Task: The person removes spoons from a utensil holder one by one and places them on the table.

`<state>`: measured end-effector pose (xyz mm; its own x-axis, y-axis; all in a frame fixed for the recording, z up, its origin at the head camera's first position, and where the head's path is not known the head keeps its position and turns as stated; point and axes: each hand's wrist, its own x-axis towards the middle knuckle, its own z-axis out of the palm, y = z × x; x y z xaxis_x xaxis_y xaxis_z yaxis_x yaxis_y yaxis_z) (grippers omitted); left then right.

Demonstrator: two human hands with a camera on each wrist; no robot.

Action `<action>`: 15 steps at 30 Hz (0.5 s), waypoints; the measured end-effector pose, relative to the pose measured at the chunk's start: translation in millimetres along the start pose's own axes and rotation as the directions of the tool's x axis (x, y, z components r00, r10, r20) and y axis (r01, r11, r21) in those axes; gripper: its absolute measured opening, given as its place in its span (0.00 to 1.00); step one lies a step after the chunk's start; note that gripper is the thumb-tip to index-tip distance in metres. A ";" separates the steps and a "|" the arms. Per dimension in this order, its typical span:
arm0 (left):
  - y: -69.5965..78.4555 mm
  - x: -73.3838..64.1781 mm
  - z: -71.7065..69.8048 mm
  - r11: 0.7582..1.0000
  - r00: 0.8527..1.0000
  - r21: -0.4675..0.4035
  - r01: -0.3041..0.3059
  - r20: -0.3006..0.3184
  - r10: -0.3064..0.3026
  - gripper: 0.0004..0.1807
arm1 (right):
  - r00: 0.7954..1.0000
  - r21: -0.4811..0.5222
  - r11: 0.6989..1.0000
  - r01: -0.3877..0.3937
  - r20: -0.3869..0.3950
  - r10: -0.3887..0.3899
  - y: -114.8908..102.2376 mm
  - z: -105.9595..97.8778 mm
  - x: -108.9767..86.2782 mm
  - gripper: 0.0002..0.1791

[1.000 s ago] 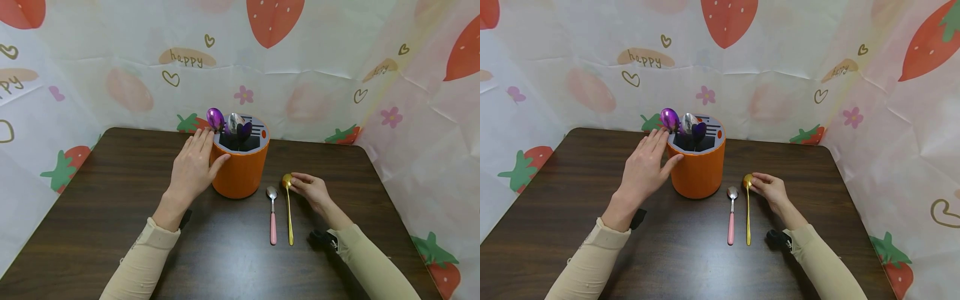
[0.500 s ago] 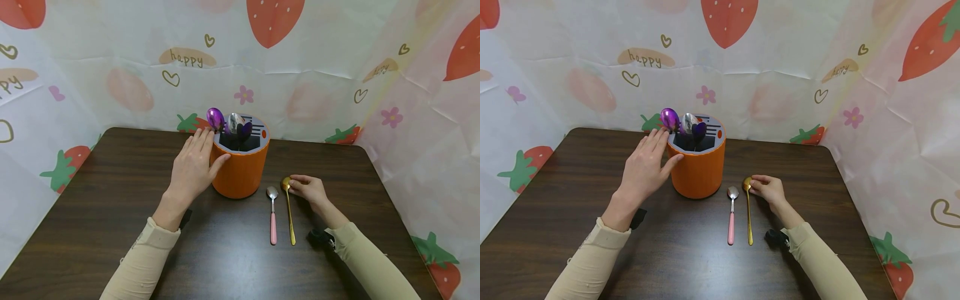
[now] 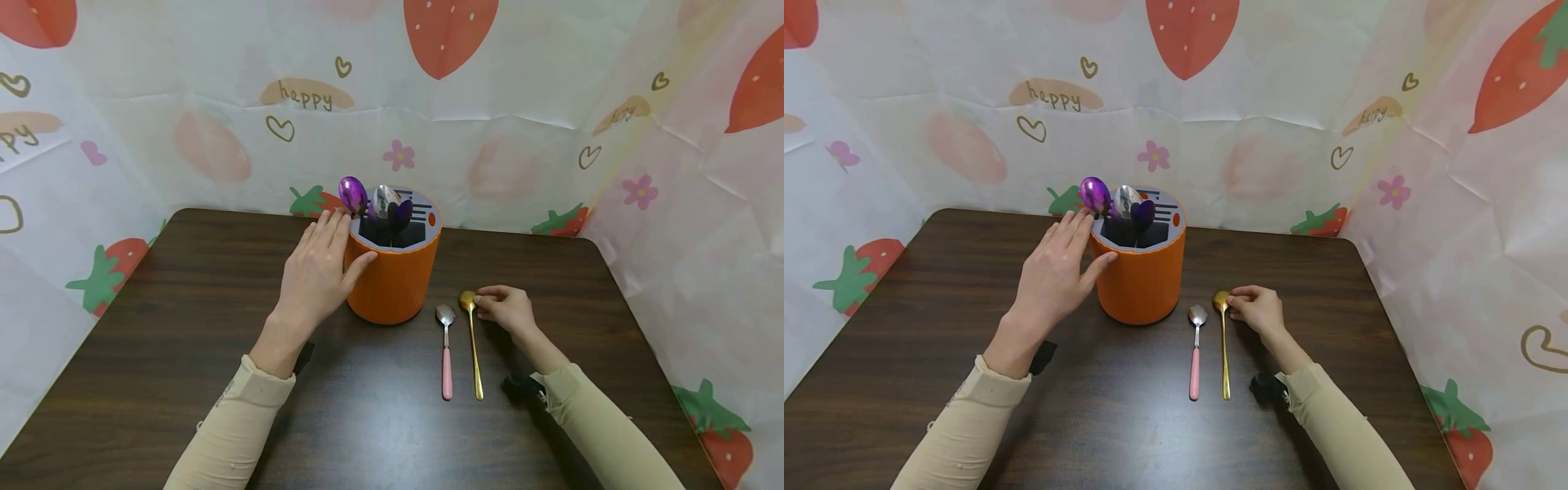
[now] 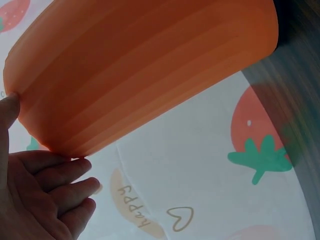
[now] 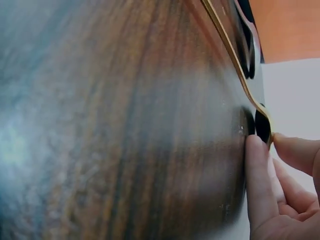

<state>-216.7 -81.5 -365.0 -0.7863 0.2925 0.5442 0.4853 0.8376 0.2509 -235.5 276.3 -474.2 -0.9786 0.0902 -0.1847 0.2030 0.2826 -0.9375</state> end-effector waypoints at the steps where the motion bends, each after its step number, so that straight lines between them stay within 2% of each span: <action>1: 0.1 0.1 0.2 1.000 1.000 -0.002 0.001 0.003 -0.001 0.42 | 1.000 -0.006 1.000 -0.001 -0.002 0.001 -0.3 -0.4 -0.6 0.18; 5: -0.1 0.6 0.8 1.000 1.000 0.000 0.003 0.010 -0.003 0.42 | 1.000 -0.012 1.000 0.002 0.001 -0.002 -0.9 -2.3 -2.2 0.18; 15: -0.3 0.1 1.4 1.000 1.000 0.000 0.003 0.010 -0.003 0.41 | 1.000 0.050 0.998 -0.022 0.006 0.022 0.0 -4.0 -4.7 0.22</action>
<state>-217.5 -81.1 -366.2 -0.7914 0.2943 0.5357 0.4827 0.8387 0.2523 -230.8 279.7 -472.2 -0.9742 0.0905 -0.2067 0.2224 0.2321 -0.9469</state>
